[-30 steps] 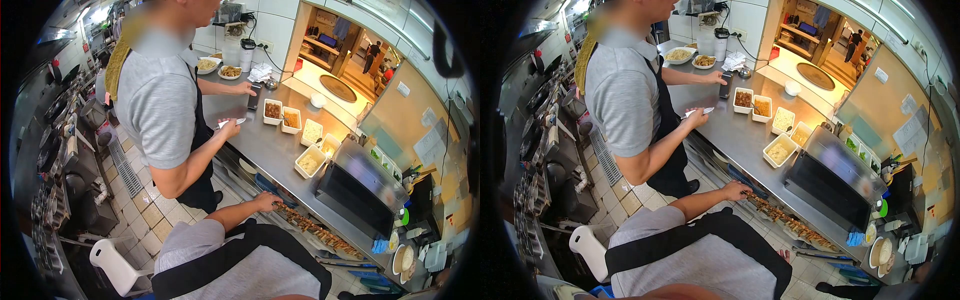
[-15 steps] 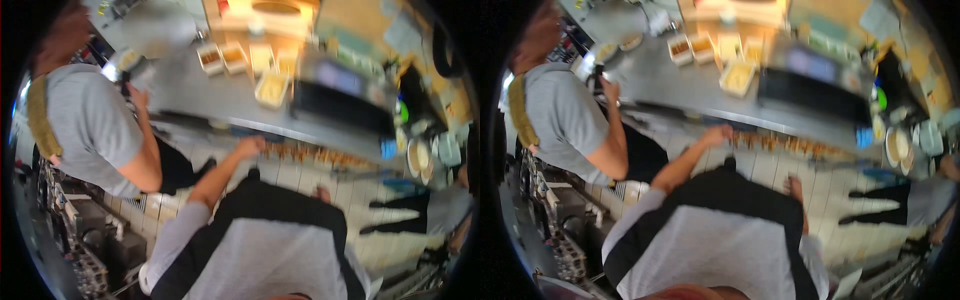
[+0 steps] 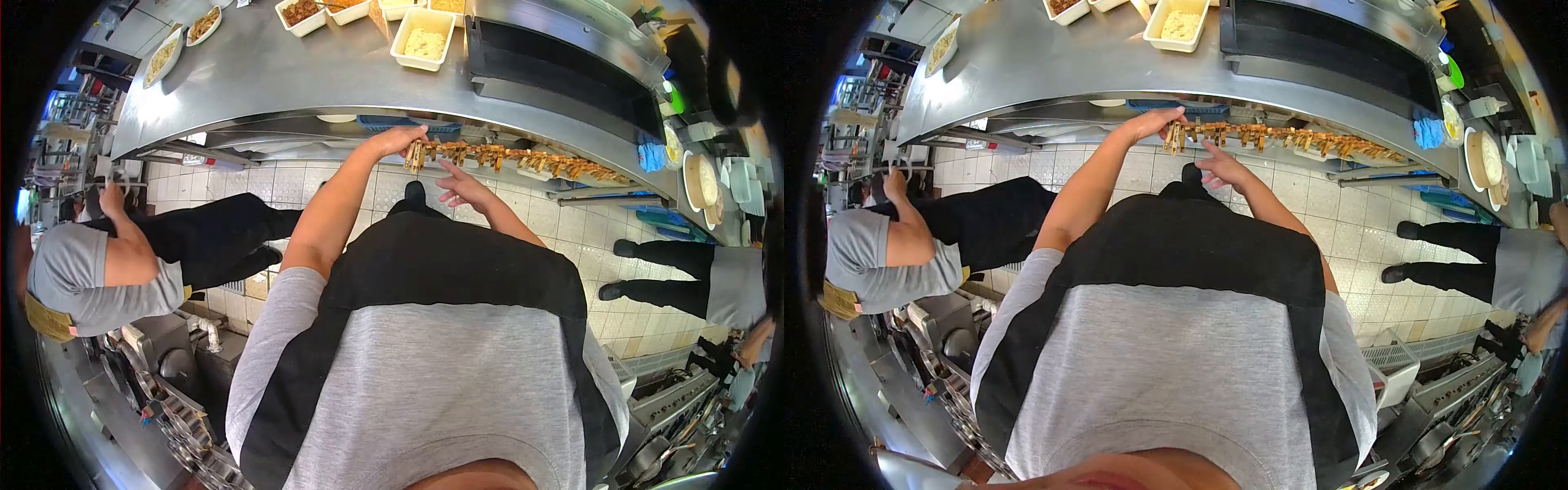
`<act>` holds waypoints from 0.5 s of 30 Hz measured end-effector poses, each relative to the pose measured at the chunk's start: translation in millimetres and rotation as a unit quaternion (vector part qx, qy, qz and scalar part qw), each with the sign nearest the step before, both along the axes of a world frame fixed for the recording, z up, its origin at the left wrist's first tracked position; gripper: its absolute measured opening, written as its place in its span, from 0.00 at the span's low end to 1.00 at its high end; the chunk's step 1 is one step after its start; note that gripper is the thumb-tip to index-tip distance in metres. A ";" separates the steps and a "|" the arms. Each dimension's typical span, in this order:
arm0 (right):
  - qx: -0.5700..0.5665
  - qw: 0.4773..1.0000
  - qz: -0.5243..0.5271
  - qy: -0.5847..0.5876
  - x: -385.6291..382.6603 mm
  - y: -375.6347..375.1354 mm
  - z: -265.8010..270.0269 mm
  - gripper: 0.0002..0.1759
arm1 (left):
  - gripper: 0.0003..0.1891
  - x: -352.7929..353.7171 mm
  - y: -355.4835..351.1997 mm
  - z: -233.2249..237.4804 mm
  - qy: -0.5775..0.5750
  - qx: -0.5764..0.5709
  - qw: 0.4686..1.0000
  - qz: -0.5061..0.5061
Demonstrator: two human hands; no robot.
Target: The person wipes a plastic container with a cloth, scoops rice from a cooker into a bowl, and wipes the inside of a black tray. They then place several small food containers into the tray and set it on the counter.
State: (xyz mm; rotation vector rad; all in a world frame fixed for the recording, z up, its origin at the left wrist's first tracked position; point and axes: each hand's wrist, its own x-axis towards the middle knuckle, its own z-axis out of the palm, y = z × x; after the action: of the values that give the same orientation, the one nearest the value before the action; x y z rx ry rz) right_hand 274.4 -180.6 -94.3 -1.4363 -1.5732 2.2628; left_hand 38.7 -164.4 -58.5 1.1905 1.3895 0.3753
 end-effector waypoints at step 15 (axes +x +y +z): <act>0.077 0.996 0.040 -0.015 -25.6 5.5 16.4 0.11 | 0.30 19.4 -29.7 19.0 0.234 0.301 0.920 -0.091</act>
State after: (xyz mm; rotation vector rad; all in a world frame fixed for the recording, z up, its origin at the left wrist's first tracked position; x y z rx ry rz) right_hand 248.8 -175.1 -77.9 -1.3996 -1.8002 2.1153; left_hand 58.1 -194.1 -39.4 2.0046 1.6033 0.4175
